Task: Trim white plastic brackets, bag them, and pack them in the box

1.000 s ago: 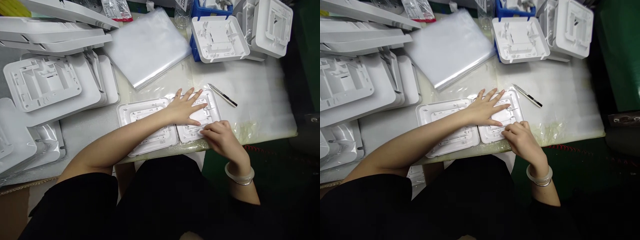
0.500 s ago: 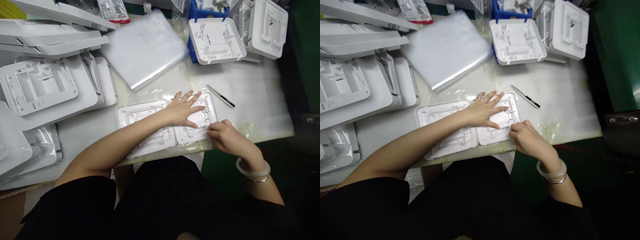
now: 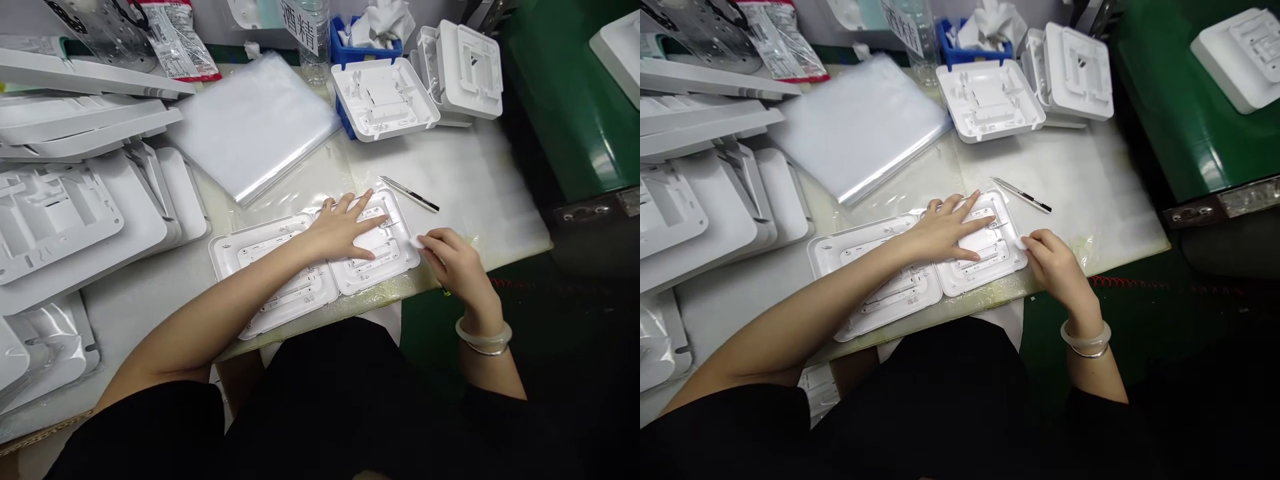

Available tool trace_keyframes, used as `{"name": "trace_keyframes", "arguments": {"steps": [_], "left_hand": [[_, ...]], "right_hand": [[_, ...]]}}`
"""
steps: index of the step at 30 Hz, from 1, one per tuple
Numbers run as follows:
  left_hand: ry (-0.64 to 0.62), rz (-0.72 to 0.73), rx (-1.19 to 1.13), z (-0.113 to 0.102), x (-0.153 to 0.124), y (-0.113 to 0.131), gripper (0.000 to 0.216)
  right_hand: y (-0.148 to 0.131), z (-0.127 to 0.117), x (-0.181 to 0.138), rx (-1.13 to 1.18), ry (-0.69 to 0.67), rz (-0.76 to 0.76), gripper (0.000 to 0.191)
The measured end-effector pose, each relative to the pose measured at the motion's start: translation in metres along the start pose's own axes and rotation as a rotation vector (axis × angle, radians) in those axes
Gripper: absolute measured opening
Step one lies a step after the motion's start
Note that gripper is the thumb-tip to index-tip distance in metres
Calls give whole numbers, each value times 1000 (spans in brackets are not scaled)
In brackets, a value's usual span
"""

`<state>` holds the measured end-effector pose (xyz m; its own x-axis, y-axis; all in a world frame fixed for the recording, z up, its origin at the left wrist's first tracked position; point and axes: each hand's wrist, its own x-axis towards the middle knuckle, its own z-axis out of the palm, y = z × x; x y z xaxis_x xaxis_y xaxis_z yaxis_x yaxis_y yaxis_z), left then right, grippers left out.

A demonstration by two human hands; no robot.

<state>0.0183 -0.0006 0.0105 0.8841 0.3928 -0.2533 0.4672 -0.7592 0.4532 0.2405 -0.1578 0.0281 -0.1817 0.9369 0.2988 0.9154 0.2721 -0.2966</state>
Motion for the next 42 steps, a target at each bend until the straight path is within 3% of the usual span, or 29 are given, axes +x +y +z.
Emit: {"name": "trace_keyframes", "arguments": {"steps": [5, 8, 11, 13, 17, 19, 24, 27, 34, 37, 40, 42], "left_hand": [[5, 10, -36, 0, 2, -2, 70], [-1, 9, -44, 1, 3, -2, 71], [-6, 14, -55, 0, 4, -2, 72], [-6, 17, -66, 0, 4, -2, 72], [-2, 31, -75, 1, 2, -3, 71], [2, 33, -71, 1, 2, -2, 71], [-2, 26, -49, 1, 2, -2, 72], [4, 25, -32, 1, 2, -1, 71], [14, 14, -24, 1, 2, -1, 73], [16, 14, -24, 1, 2, 1, 73], [20, 9, -15, 2, 2, 2, 74], [15, 1, -8, 3, 2, 3, 75]], "right_hand": [[-3, 16, 9, -202, -284, -47, 31], [-2, 11, 9, -243, -437, -58, 35], [2, -4, 8, -122, -548, -62, 31], [6, -13, 10, 0, -498, -66, 27], [9, -16, 17, 20, -78, 9, 20], [11, -7, 21, 2, 23, 29, 20], [12, 34, 26, -83, -131, 44, 27], [6, 45, 25, -188, -169, 87, 30], [0, 12, 4, -201, -332, -30, 26], [2, 7, 3, -160, -233, -21, 22], [1, 18, 11, -198, -32, 55, 23], [-3, 29, 18, -279, -13, 79, 25]]}}
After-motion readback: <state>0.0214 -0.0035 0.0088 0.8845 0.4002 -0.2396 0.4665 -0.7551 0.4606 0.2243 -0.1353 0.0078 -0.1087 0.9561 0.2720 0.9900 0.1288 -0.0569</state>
